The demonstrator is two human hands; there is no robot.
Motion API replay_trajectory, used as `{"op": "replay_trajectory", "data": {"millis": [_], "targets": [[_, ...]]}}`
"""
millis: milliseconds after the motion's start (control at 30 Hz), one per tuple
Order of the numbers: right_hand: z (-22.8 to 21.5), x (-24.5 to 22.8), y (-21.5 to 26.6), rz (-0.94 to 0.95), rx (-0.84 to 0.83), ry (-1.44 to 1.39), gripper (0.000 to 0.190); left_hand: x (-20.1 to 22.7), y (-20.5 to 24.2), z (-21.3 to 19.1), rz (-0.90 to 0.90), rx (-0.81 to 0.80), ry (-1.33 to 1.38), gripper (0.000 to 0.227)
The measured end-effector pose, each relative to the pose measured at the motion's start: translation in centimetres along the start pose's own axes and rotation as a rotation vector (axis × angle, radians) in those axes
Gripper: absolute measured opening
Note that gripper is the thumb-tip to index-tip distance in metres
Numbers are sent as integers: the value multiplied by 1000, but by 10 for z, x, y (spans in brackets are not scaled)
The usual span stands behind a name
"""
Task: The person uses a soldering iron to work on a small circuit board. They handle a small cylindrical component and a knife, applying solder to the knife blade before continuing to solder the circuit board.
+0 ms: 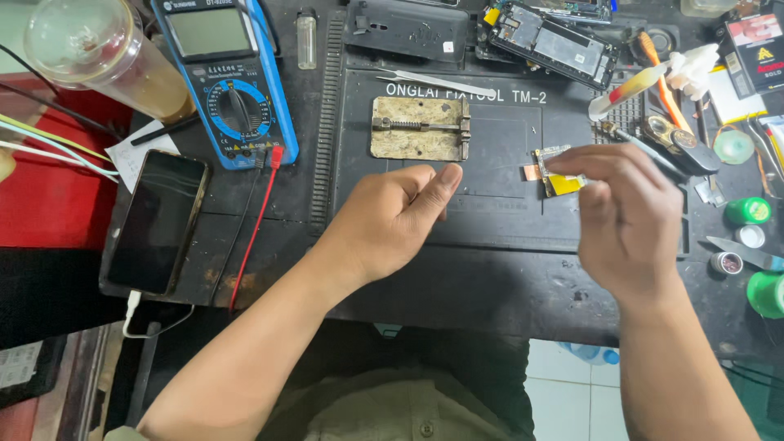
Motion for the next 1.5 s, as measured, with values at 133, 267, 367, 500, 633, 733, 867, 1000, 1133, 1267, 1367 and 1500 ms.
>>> {"op": "replay_trajectory", "data": {"millis": [133,267,367,500,633,733,867,1000,1133,1267,1367,1500], "targets": [[12,-23,-1,-98,-164,50,34,5,9,2,131,33,-67,58],[26,-28,7,-194,-199,156,32,11,14,3,124,31,-85,57],[27,-34,6,-231,-143,111,14,9,12,4,116,25,-117,58],[22,-33,5,-231,-131,99,12,9,11,0,50,-24,-84,60],[21,-30,7,-200,-123,98,11,17,13,-8,-29,-91,-16,58],[26,-32,7,-102,-109,83,6,16,16,-10,-48,-122,107,53],[36,-42,4,53,-177,57,42,12,19,-5,89,-67,58,65],[39,-44,3,72,-134,-81,3,10,20,-6,211,-20,66,54],[26,-37,-1,122,-174,-123,7,14,24,-15,23,-57,82,37],[18,-25,-5,91,-218,-87,11,-8,12,-7,56,-106,285,34],[13,-17,-10,65,-237,0,12,-24,2,3,86,-56,537,31],[10,8,-12,-67,-222,125,6,-33,3,6,250,45,596,33]]}}
Point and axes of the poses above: each hand's wrist, its own y-axis away from the middle knuckle, its own z-axis out of the palm, x = y × z, the point moved 1 cm from there along -y, towards the middle knuckle, and after that the axes turned 6 degrees about x, right-handed, at the moved point
